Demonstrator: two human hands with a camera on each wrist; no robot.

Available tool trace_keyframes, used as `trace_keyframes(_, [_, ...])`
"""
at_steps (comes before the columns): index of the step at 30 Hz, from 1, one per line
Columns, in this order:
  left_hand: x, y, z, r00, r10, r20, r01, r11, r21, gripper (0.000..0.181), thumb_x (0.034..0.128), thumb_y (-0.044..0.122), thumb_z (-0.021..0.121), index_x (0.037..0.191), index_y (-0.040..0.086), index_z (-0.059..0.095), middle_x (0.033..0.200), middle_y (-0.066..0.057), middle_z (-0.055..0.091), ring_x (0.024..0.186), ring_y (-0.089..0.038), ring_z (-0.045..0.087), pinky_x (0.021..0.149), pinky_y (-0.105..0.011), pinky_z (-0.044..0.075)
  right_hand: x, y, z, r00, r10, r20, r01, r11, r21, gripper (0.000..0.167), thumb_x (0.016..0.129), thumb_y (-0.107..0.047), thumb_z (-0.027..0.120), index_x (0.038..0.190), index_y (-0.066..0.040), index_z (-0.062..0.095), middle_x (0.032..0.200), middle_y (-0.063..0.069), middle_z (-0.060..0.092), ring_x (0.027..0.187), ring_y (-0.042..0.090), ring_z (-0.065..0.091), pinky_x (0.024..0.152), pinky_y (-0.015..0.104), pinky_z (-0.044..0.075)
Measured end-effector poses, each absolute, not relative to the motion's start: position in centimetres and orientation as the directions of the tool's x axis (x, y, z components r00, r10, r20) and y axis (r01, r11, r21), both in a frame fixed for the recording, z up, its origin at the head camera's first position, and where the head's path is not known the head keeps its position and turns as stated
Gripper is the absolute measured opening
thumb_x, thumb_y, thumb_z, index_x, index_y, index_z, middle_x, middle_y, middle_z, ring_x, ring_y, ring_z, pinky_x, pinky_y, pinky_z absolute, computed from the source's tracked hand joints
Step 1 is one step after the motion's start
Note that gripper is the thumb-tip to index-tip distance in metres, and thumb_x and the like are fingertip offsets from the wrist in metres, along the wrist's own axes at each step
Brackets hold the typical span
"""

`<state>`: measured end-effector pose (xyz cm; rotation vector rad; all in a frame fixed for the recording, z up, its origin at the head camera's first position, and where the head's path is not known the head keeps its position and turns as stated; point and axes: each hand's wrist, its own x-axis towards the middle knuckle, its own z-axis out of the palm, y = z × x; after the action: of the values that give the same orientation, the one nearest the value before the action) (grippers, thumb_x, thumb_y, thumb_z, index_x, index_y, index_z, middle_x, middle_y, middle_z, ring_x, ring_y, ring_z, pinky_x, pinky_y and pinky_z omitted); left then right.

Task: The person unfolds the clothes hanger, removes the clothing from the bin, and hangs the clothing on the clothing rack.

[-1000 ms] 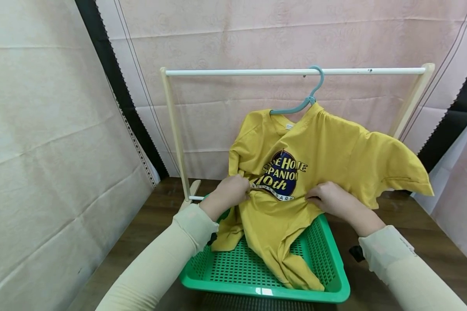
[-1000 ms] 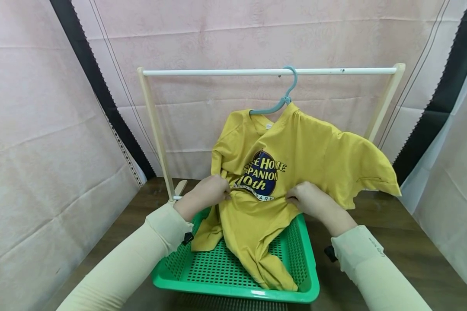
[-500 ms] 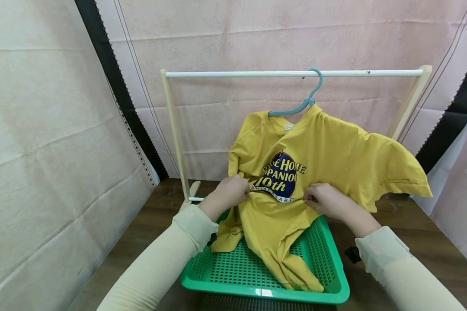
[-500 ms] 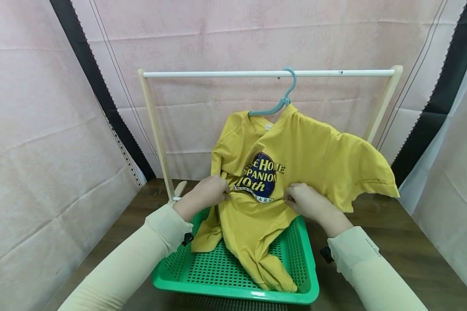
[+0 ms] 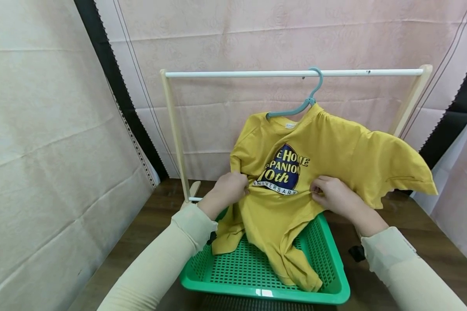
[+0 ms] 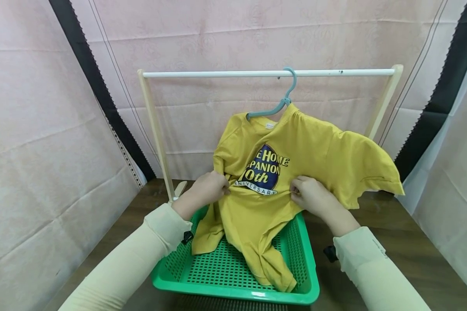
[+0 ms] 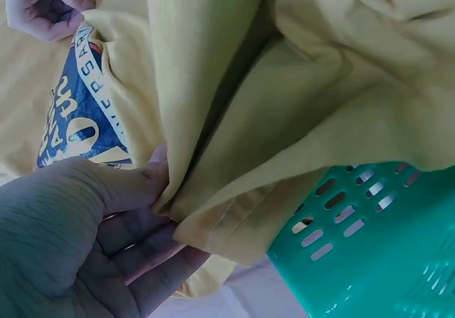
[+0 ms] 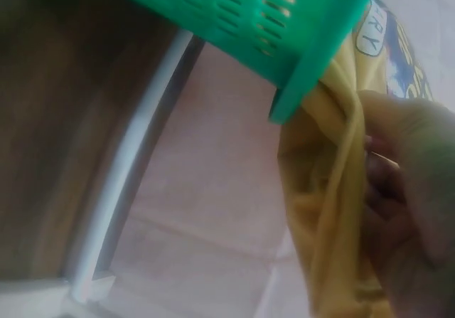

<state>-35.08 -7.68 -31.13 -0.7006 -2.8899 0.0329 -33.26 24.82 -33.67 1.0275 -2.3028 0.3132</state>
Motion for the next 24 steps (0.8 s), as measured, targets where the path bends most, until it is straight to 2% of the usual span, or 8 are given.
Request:
trace_keyframes(4, [-35.1, -7.6, -31.0, -0.876, 0.427, 0.224, 0.425, 0.903, -0.058, 0.017, 0.0967, 0.031, 0.07, 0.082, 0.023, 0.076, 0.085, -0.002, 0.07, 0.067, -0.019, 0.063, 0.058, -0.034, 0.052, -33.0, 24.7, -33.1, -0.524, -0.559, 0.643, -0.702, 0.711, 0.047, 0.017, 0.078, 0.006, 0.078, 0.081, -0.006, 0.065, 0.078, 0.003, 0.06, 0.069, 0.016, 0.055, 0.06, 0.035, 0.049])
trace_keyframes(9, [-35.2, -7.3, -30.9, -0.838, 0.401, 0.37, 0.389, 0.915, -0.109, 0.017, 0.0974, 0.03, 0.067, 0.086, 0.022, 0.077, 0.09, -0.003, 0.064, 0.08, -0.023, 0.062, 0.068, -0.042, 0.054, -33.3, 24.7, -32.3, -0.471, -0.519, 0.713, -0.654, 0.748, 0.112, 0.015, 0.078, 0.006, 0.077, 0.079, -0.003, 0.065, 0.076, 0.007, 0.059, 0.068, 0.02, 0.054, 0.058, 0.036, 0.048])
trace_keyframes(11, [-35.2, -7.0, -30.9, -0.824, 0.385, 0.416, 0.374, 0.921, -0.11, 0.019, 0.0977, 0.03, 0.065, 0.086, 0.019, 0.076, 0.088, -0.004, 0.063, 0.078, -0.025, 0.062, 0.066, -0.043, 0.054, -33.5, 24.7, -31.9, -0.45, -0.506, 0.736, -0.636, 0.76, 0.133, 0.013, 0.078, 0.008, 0.076, 0.079, -0.001, 0.066, 0.075, 0.009, 0.06, 0.069, 0.024, 0.055, 0.062, 0.038, 0.049])
trace_keyframes(14, [-35.1, -6.5, -30.8, -0.822, 0.364, 0.439, 0.377, 0.924, -0.059, 0.025, 0.0987, 0.028, 0.063, 0.079, 0.015, 0.069, 0.078, -0.006, 0.064, 0.066, -0.026, 0.063, 0.055, -0.042, 0.052, -33.9, 24.6, -31.6, -0.437, -0.484, 0.758, -0.607, 0.781, 0.148, 0.011, 0.079, 0.009, 0.073, 0.078, 0.001, 0.066, 0.074, 0.012, 0.06, 0.074, 0.031, 0.056, 0.072, 0.044, 0.048])
trace_keyframes(17, [-35.0, -6.0, -30.9, -0.826, 0.369, 0.426, 0.399, 0.917, -0.019, 0.028, 0.0991, 0.027, 0.062, 0.075, 0.013, 0.063, 0.07, -0.008, 0.063, 0.059, -0.027, 0.062, 0.05, -0.041, 0.05, -34.1, 24.4, -31.8, -0.453, -0.466, 0.76, -0.585, 0.799, 0.141, 0.01, 0.08, 0.01, 0.072, 0.078, 0.002, 0.065, 0.075, 0.013, 0.061, 0.077, 0.035, 0.056, 0.076, 0.047, 0.047])
trace_keyframes(21, [-35.2, -5.7, -31.4, -0.833, 0.402, 0.381, 0.431, 0.902, -0.01, 0.023, 0.099, 0.024, 0.063, 0.079, 0.012, 0.063, 0.073, -0.008, 0.063, 0.064, -0.025, 0.063, 0.055, -0.038, 0.051, -34.1, 24.0, -32.5, -0.52, -0.463, 0.718, -0.598, 0.797, 0.082, 0.011, 0.082, 0.01, 0.071, 0.08, 0.0, 0.066, 0.075, 0.009, 0.059, 0.069, 0.028, 0.057, 0.062, 0.041, 0.05])
trace_keyframes(24, [-35.3, -5.8, -31.9, -0.839, 0.451, 0.305, 0.472, 0.882, -0.006, 0.017, 0.1004, 0.023, 0.061, 0.088, 0.011, 0.065, 0.075, -0.008, 0.064, 0.065, -0.023, 0.063, 0.058, -0.036, 0.05, -33.9, 23.7, -33.0, -0.567, -0.492, 0.661, -0.635, 0.772, 0.03, 0.01, 0.084, 0.005, 0.072, 0.082, -0.003, 0.068, 0.077, 0.006, 0.06, 0.066, 0.021, 0.057, 0.056, 0.038, 0.05])
